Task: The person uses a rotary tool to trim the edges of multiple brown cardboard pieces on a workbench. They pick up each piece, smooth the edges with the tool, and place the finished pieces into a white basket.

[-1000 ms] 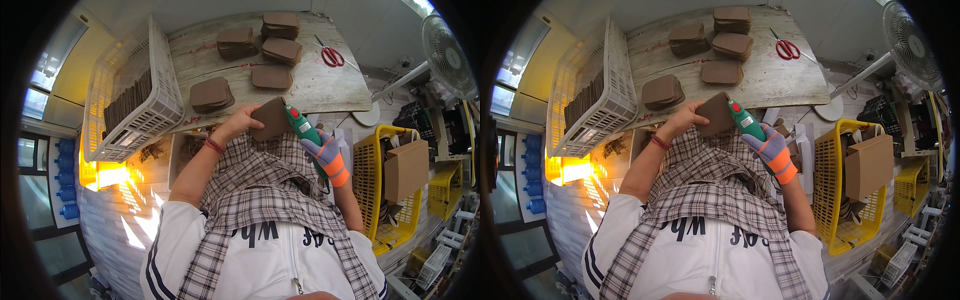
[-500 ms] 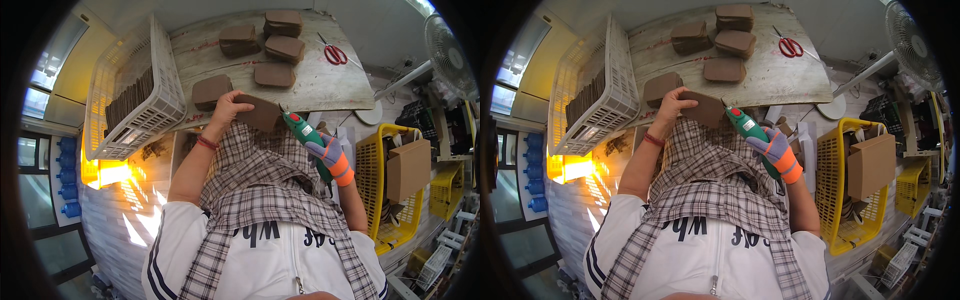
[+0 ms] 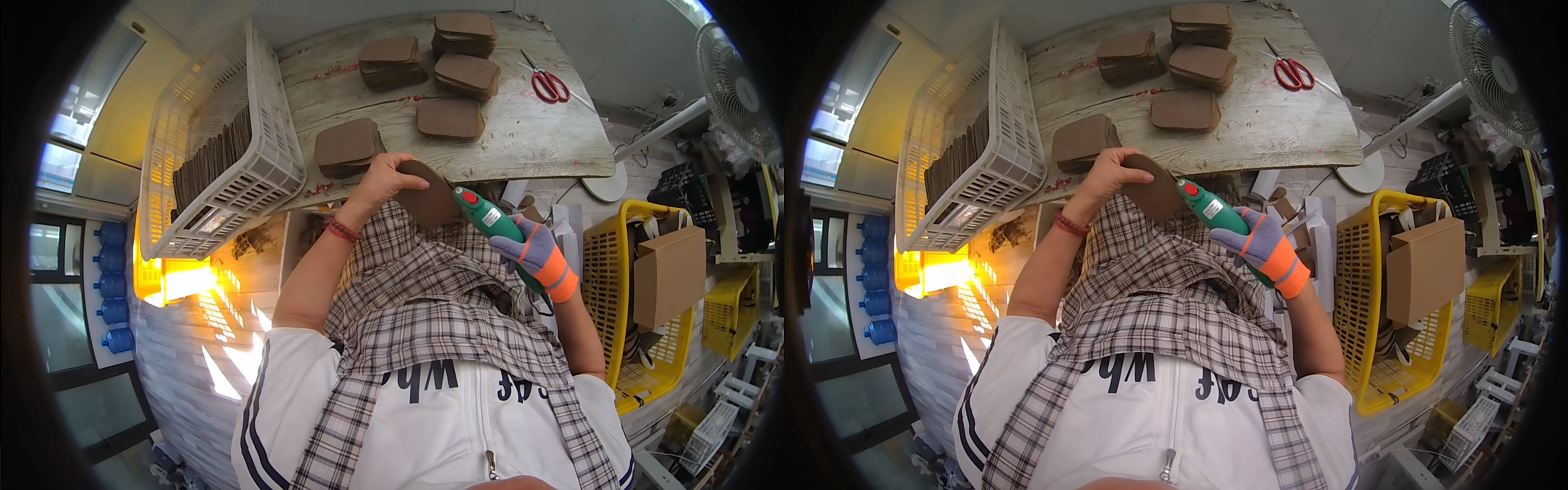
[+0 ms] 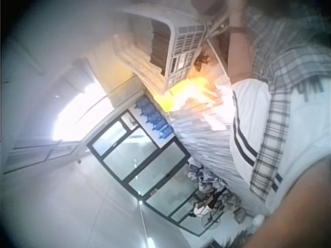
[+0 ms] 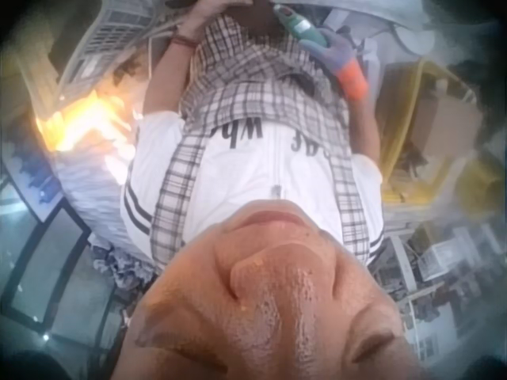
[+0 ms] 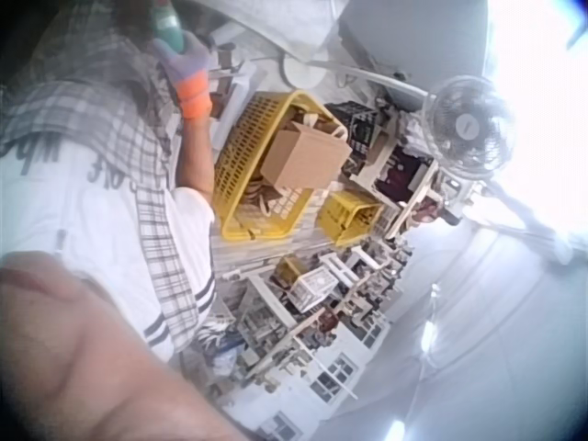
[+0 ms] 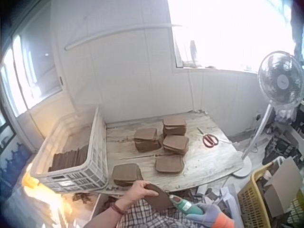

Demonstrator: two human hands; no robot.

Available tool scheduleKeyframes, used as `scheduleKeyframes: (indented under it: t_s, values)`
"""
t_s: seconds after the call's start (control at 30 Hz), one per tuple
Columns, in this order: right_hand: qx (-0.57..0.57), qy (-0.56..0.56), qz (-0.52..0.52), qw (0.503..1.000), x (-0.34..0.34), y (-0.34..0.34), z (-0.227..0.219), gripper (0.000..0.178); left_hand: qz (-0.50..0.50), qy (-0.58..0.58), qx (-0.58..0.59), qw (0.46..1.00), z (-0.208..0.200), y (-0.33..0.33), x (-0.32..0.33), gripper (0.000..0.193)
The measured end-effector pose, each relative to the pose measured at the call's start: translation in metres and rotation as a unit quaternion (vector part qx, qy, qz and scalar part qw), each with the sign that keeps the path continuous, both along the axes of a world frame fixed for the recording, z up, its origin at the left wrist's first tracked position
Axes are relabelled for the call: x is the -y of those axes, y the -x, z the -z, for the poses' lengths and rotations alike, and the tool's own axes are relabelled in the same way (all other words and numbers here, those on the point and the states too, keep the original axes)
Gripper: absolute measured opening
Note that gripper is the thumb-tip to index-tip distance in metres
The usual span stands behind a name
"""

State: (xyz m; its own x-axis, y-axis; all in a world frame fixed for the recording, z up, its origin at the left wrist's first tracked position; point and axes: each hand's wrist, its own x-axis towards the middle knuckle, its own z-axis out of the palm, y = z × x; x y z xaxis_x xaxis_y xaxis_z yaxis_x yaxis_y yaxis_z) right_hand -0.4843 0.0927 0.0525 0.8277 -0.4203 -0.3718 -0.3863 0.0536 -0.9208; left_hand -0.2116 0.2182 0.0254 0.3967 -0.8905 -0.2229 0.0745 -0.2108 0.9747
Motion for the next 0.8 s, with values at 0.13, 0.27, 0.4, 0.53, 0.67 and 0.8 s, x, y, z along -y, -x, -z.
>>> scheduleKeyframes:
  t_s: [0.13, 0.27, 0.4, 0.53, 0.67, 0.8]
  values:
    - [0.005, -0.003, -0.005, 1.000, 0.000, -0.003, 0.001, 0.041, 0.054, -0.029, 0.029, 0.998, -0.005, 0.006, 0.004, 0.017]
    - [-0.006, -0.020, -0.013, 1.000, 0.001, -0.009, -0.002, 0.041, 0.093, -0.036, 0.039, 0.994, -0.010, 0.010, 0.006, 0.018]
    - [0.021, 0.002, -0.028, 0.999, 0.000, -0.021, -0.002, 0.039, 0.107, -0.027, -0.004, 0.994, -0.003, 0.011, 0.005, 0.020]
    - [0.063, -0.041, -0.006, 0.997, -0.003, -0.031, -0.004, 0.036, 0.090, -0.004, 0.075, 0.993, -0.017, 0.001, -0.001, 0.022]
    - [0.063, -0.041, 0.027, 0.997, 0.007, -0.020, 0.013, 0.034, -0.153, 0.125, -0.024, 0.980, -0.029, -0.064, -0.029, 0.025]
    - [0.051, -0.075, 0.063, 0.994, 0.009, -0.014, 0.013, 0.035, -0.282, 0.006, 0.158, 0.946, -0.011, -0.113, -0.041, 0.033]
